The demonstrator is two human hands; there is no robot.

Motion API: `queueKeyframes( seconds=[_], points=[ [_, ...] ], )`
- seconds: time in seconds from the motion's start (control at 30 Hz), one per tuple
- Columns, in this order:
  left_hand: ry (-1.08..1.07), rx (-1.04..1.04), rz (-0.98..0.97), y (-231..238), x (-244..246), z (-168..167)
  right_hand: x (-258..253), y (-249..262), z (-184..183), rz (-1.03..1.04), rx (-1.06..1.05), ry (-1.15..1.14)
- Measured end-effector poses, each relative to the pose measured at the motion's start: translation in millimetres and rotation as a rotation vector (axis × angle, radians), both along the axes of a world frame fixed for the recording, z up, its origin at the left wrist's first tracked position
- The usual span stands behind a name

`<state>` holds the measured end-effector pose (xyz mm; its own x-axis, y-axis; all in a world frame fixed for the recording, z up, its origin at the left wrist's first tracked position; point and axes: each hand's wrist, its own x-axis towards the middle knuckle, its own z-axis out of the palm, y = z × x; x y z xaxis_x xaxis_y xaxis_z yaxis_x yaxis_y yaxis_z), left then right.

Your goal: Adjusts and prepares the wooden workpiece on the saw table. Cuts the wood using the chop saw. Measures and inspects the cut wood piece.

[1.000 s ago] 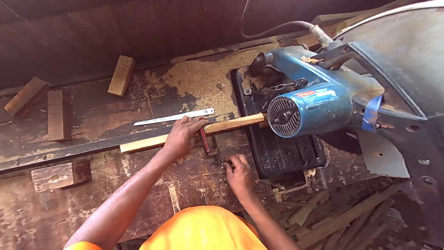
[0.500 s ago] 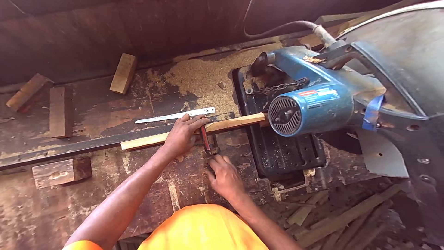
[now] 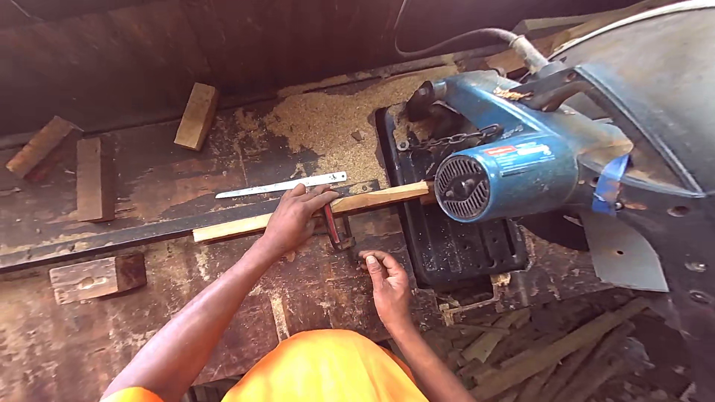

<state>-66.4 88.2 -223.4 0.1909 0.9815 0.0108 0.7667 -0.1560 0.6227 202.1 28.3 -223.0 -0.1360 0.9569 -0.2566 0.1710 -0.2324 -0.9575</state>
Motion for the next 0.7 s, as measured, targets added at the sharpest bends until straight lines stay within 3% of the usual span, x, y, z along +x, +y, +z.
queueKeyframes(
  seconds=[0.1,0.23,0.33,0.7],
  points=[
    [-0.006,0.001,0.009,0,1,0,1,-2,1,0.034,0.062,-0.086],
    [0.009,-0.010,0.007,1,1,0,1,-8,-2,0.185,0.423,-0.361],
    [0.006,-0.009,0.003,1,0,1,-1,-5,0,0.268,0.576,-0.453],
    [-0.034,-0.023,0.031,2,0,0,-10,-1,3,0.348,0.581,-0.432]
  ],
)
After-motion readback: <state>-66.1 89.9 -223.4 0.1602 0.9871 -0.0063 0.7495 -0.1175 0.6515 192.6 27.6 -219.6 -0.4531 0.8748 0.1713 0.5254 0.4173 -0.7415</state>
